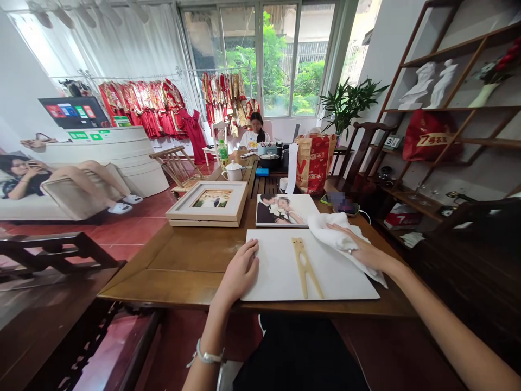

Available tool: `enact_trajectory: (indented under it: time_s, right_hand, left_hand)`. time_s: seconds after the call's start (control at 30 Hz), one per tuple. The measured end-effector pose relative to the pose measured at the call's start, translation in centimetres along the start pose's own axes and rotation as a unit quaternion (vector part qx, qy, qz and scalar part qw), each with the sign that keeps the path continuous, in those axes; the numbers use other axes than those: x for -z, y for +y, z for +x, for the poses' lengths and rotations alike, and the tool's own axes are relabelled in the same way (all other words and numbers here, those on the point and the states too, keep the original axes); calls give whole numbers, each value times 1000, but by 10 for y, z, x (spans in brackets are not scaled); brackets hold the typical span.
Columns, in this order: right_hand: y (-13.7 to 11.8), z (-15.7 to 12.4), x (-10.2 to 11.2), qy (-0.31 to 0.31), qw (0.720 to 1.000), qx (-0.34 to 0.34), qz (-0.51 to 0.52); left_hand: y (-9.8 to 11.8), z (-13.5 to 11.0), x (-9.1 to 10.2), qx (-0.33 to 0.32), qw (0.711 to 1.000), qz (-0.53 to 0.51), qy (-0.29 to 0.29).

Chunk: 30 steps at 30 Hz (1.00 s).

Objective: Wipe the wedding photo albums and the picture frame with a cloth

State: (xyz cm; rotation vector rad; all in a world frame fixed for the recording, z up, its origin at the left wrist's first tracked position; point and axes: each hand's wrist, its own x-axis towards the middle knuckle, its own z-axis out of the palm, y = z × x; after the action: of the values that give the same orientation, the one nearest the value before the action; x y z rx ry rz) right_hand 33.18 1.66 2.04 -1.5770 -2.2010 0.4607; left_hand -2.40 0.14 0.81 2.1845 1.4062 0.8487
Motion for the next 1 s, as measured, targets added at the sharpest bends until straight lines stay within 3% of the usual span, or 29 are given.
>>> enact_trajectory:
  time_s: [0.1, 0.23, 0.37, 0.47, 0.53, 0.63, 0.83, 1.0]
  right_hand:
    - [-8, -5, 0, -10, 1000, 21, -19]
    - [-42, -49, -3, -38, 995, 71, -55]
    - [-69, -106, -1, -75, 996, 39, -31]
    - [-69, -126, 9, -109, 994, -1, 19]
    - [-63, -118, 16, -124, 990, -16, 57]
    - [-53, -80, 17, -112, 991, -23, 64]
    - [-51, 1, -6, -29, 995, -45, -85]
    - [-72, 8, -19, -23, 993, -20, -118]
  left_hand:
    - [-1, 0, -1, 0, 1000, -1, 3]
    - [-1, 0, -2, 0, 1000, -3, 4]
    - [-1, 1, -2, -2, 1000, -5, 12]
    - [-1, 1, -2, 0, 1000, -5, 7]
    - [-1, 1, -2, 2, 1000, -4, 2]
    - [-1, 1, -2, 4, 1000, -2, 0]
    - [0, 1, 0, -3, 1000, -1, -1]
    - [-2, 1, -1, -9, 1000, -5, 2]
